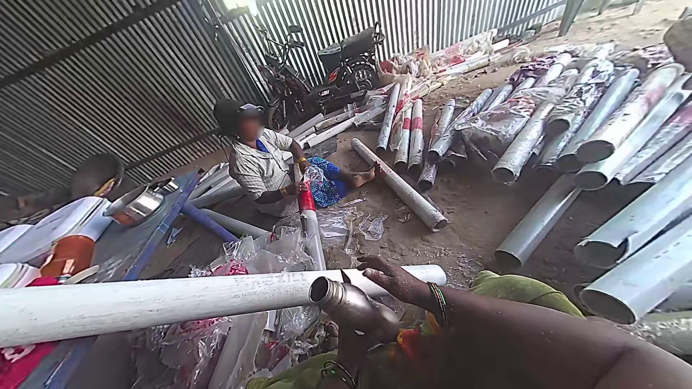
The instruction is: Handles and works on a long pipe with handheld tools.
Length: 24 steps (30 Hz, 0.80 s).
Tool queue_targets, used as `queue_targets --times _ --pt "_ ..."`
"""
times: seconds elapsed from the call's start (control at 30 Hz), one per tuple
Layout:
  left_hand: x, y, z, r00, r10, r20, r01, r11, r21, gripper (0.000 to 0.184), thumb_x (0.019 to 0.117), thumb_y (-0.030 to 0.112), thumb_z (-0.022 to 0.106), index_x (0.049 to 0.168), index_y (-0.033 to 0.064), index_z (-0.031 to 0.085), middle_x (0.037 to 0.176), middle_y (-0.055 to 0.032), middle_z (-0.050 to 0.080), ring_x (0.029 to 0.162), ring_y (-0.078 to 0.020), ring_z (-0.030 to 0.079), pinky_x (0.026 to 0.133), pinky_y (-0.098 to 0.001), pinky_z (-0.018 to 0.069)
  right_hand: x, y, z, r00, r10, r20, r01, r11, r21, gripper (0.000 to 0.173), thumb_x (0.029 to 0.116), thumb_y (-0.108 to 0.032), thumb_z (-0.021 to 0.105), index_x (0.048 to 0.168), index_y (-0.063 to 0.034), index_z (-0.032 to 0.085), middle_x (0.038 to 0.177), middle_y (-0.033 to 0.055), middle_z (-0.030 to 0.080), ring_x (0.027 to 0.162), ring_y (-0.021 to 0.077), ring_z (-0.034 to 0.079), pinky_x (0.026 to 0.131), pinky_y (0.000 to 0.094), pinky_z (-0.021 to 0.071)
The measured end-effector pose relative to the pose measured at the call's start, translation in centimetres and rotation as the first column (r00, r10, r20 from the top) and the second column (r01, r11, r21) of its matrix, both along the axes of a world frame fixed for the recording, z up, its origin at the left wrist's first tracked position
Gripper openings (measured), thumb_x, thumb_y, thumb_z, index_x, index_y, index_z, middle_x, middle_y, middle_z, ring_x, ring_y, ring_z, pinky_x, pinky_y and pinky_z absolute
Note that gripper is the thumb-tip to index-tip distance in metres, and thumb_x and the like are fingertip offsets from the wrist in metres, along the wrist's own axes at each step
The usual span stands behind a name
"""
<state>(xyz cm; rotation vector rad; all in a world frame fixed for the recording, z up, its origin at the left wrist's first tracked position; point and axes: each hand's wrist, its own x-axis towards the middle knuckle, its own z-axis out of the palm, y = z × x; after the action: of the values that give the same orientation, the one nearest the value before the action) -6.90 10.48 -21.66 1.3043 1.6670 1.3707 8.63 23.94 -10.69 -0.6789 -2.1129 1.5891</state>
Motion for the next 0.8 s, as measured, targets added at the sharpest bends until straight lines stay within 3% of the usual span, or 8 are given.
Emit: queue_targets --times 0.07,0.17,0.23,0.3,0.37,0.5,0.63,0.8 --pt "1.2 -0.3 2.5 0.994 0.036 0.108 -0.026 0.995 -0.092 0.056 0.0678 0.004 0.083 0.111 -0.0201 0.058 0.104 -0.0192 0.066 0.095 -0.0056 0.062 0.09 -0.0202 0.0488 0.0 1.1 0.1 0.986 0.005 0.166 0.0 0.999 -0.034 0.047 0.112 -0.024 0.043 0.148 0.0057 0.045 0.143 0.0253 0.057 0.13 0.0307 0.058 0.111 0.0432 0.0427" --pt "1.5 -0.8 3.1 0.999 0.033 0.03 -0.03 0.995 -0.099 0.056 0.0666 0.011 0.081 0.107 -0.0213 0.06 0.097 -0.0174 0.069 0.089 -0.0024 0.063 0.086 -0.0175 0.0497 -0.4 2.3 -1.7 0.93 0.161 0.332 -0.157 0.987 -0.039 0.047 0.1117 -0.027 0.045 0.144 0.0066 0.05 0.135 0.0291 0.06 0.12 0.0352 0.061 0.105 0.0491 0.0447" --pt "2.9 -1.0 6.3 0.997 0.063 0.045 -0.05 0.967 -0.251 0.057 0.0715 -0.001 0.079 0.116 -0.0222 0.05 0.105 -0.019 0.062 0.094 -0.0041 0.059 0.09 -0.0172 0.0468 -0.7 2.0 -2.8 0.917 0.219 0.334 -0.184 0.974 -0.134 0.043 0.1117 -0.027 0.046 0.14 0.005 0.055 0.129 0.0265 0.062 0.11 0.0313 0.062 0.096 0.0471 0.0484" --pt "3.7 -1.2 5.3 0.995 0.102 -0.02 -0.102 0.995 0.003 0.064 0.0621 0.0 0.078 0.11 -0.0305 0.048 0.098 -0.0289 0.063 0.089 -0.0082 0.063 0.081 -0.0148 0.0493 -1.0 1.2 -3.3 0.919 0.236 0.317 -0.152 0.951 -0.268 0.042 0.1114 -0.027 0.046 0.139 0.0024 0.056 0.127 0.0235 0.063 0.107 0.027 0.062 0.092 0.0441 0.0497" --pt "4.5 -1.1 8.3 0.99 0.127 0.061 -0.107 0.961 -0.256 0.07 0.067 -0.006 0.08 0.124 -0.0255 0.043 0.115 -0.0274 0.059 0.101 -0.0091 0.059 0.093 -0.0183 0.0454 -1.0 0.6 -3.0 0.927 0.243 0.286 -0.12 0.913 -0.39 0.041 0.1115 -0.025 0.045 0.141 0.0011 0.053 0.131 0.0226 0.06 0.111 0.0262 0.061 0.095 0.0439 0.0496" --pt "1.1 -1.2 2.8 0.999 -0.051 -0.016 0.048 0.992 -0.115 0.082 0.0624 0.026 0.087 0.12 -0.0218 0.053 0.116 -0.0264 0.063 0.105 -0.0117 0.061 0.096 -0.0203 0.0463 -1.2 0.4 -3.3 0.937 0.244 0.251 -0.101 0.876 -0.472 0.039 0.1103 -0.026 0.048 0.14 -0.0022 0.054 0.129 0.0176 0.061 0.111 0.0221 0.061 0.095 0.0424 0.0499" --pt "1.1 -1.4 3.4 0.996 -0.078 -0.04 0.072 0.987 -0.144 0.07 0.0662 0.022 0.085 0.116 -0.0202 0.058 0.114 -0.0255 0.065 0.104 -0.0097 0.061 0.095 -0.0192 0.0459 -1.2 0.4 -3.3 0.939 0.249 0.236 -0.107 0.866 -0.488 0.039 0.1106 -0.026 0.046 0.142 -0.0029 0.053 0.129 0.0172 0.061 0.11 0.0212 0.06 0.094 0.0414 0.0493" --pt "2.0 -1.6 5.1 0.982 -0.079 -0.172 0.052 0.986 -0.158 0.064 0.0689 0.019 0.083 0.114 -0.0211 0.061 0.113 -0.0307 0.066 0.106 -0.0187 0.063 0.098 -0.024 0.0456 -1.0 0.2 -2.7 0.95 0.233 0.208 -0.101 0.858 -0.503 0.037 0.1106 -0.024 0.046 0.143 -0.0055 0.052 0.128 0.0138 0.061 0.108 0.0167 0.061 0.091 0.0374 0.0504"
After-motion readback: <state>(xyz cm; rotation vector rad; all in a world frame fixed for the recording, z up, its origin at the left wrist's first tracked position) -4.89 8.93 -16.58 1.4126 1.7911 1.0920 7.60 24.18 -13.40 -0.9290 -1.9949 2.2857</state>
